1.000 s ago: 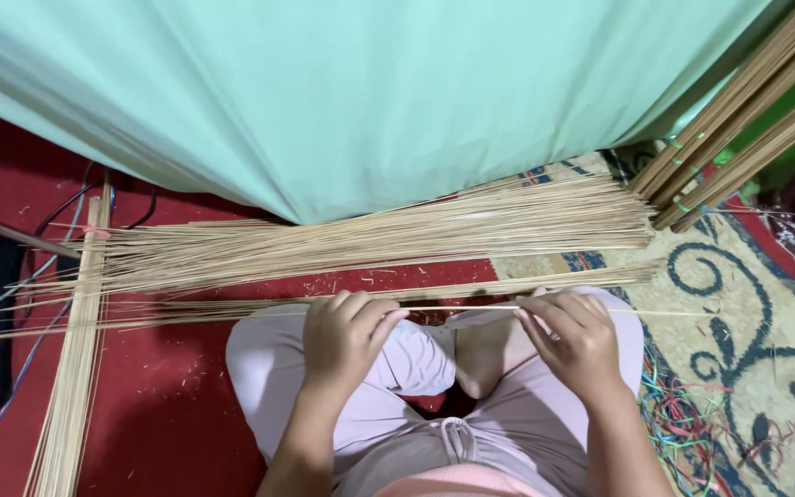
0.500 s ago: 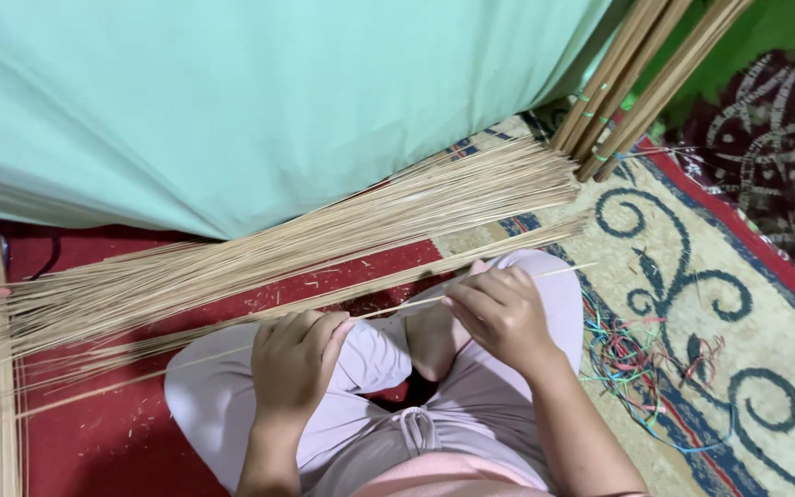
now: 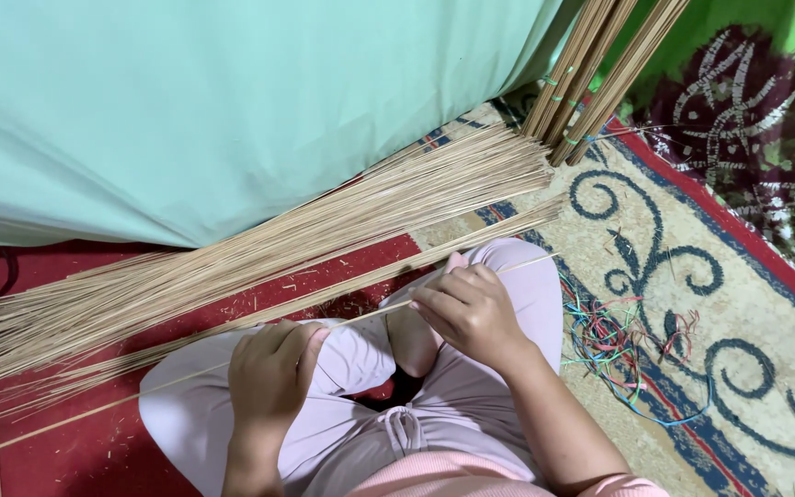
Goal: Weaving thin wooden sticks into a mat or screen
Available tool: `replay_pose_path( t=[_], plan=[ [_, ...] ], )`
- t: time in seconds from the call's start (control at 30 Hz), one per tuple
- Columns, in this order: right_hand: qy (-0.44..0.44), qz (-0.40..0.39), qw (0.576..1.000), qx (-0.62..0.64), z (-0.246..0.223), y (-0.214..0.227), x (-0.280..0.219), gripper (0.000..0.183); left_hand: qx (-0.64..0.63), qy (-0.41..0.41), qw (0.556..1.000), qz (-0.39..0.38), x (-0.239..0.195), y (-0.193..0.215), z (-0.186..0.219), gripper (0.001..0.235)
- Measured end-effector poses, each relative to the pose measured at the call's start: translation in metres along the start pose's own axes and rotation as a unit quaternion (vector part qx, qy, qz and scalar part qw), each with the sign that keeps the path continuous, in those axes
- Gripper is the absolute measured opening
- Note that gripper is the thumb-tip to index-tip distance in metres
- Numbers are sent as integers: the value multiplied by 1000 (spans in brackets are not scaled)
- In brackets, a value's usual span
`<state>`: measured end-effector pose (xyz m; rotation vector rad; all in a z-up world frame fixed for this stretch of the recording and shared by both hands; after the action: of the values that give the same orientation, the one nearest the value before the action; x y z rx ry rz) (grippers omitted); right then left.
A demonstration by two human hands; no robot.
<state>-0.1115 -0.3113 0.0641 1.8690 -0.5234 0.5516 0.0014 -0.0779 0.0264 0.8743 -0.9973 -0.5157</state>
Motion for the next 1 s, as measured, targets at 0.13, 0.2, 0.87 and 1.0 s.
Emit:
replay_pose_path(
  t=[0.13,0.2,0.87,1.0],
  plan=[
    [-12,-18,1000,4,10,-9,-6,11,-3,10,1000,-12,-6,-15,-10,23],
    [-13,-16,1000,-5,13,-13,-8,8,10,16,1000,0,-8,-20,-10,18],
    [-28,29,999,25,-1,19,-4,6,33,-15,995,90,9,14,25,11],
    [-3,37,999,10,-10,26,1,7,-21,25,996,77,12,19,27,20]
  ],
)
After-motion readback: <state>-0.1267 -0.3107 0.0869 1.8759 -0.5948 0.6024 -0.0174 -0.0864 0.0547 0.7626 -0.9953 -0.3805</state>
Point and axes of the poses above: each hand's wrist, its own x-axis towards the middle knuckle, its own y-axis out of the back of the hand, z = x × y, the point moved 4 cm from there along x, towards the middle knuckle, and after that the axes turned 11 degrees about -y, right-handed, at the moved point
